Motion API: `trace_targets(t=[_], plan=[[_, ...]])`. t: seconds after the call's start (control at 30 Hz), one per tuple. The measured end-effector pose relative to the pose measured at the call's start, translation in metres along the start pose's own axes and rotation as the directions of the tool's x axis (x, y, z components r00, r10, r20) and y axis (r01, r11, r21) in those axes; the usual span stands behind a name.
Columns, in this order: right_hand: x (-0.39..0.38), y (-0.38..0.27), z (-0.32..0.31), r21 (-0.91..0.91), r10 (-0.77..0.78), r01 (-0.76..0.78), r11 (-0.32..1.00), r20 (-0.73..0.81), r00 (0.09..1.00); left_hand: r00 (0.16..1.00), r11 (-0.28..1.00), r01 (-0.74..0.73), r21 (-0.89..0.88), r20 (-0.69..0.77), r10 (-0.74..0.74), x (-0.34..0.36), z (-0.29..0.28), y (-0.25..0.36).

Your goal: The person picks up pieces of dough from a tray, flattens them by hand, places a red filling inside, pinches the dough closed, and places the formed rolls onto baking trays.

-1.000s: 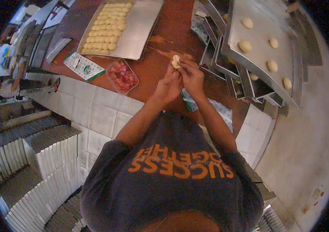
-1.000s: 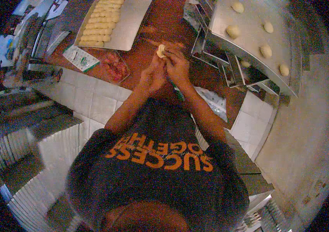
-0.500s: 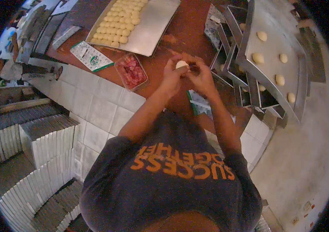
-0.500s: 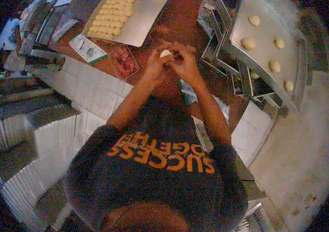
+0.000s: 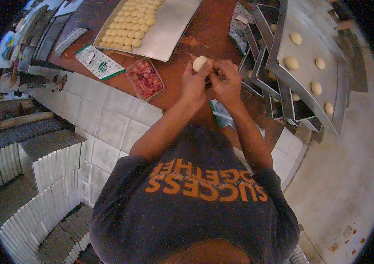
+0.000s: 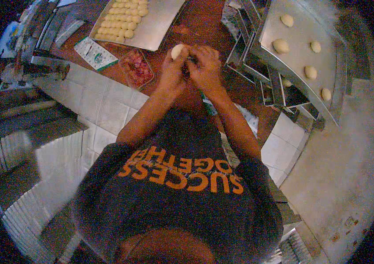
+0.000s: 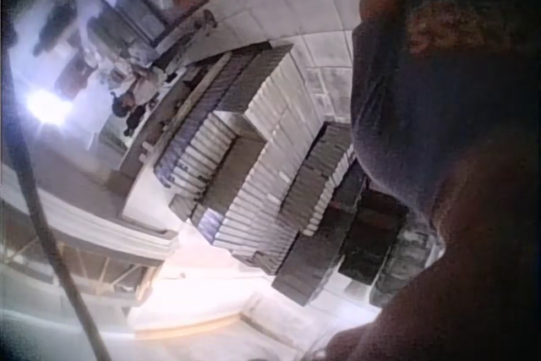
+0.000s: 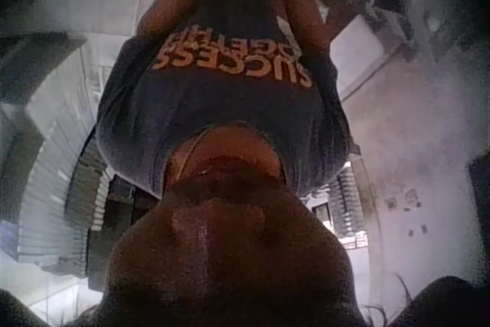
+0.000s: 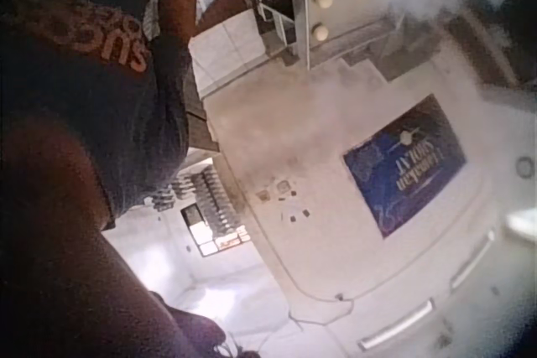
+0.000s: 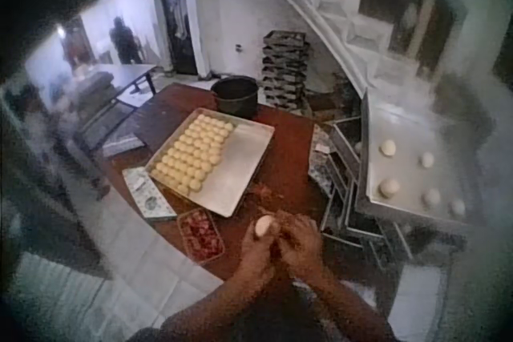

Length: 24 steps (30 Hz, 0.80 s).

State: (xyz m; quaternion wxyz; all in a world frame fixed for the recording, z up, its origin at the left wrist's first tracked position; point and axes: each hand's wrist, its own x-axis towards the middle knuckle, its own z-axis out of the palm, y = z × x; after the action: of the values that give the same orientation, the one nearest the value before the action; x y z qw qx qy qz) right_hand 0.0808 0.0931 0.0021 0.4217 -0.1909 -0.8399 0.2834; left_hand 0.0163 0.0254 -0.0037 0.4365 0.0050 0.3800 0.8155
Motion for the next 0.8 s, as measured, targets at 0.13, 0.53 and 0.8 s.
trace_targets(t=[0.13, 0.53, 0.8], plan=[[0.001, 0.001, -0.004, -0.083, -0.11, 0.112, 0.99, 0.036, 0.993, 0.986, 0.97, 0.113, -0.214, 0.141, -0.083, -0.003, 0.01, 0.006], [0.009, 0.002, -0.03, 0.014, -0.095, 0.094, 0.995, 0.071, 0.993, 0.937, 0.894, 0.32, -0.315, 0.243, -0.25, -0.016, 0.023, 0.025], [0.01, -0.018, -0.033, 0.268, 0.221, -0.234, 0.934, 0.08, 0.972, 0.978, 0.977, 0.046, 0.208, 0.19, -0.087, -0.018, 0.015, 0.015]])
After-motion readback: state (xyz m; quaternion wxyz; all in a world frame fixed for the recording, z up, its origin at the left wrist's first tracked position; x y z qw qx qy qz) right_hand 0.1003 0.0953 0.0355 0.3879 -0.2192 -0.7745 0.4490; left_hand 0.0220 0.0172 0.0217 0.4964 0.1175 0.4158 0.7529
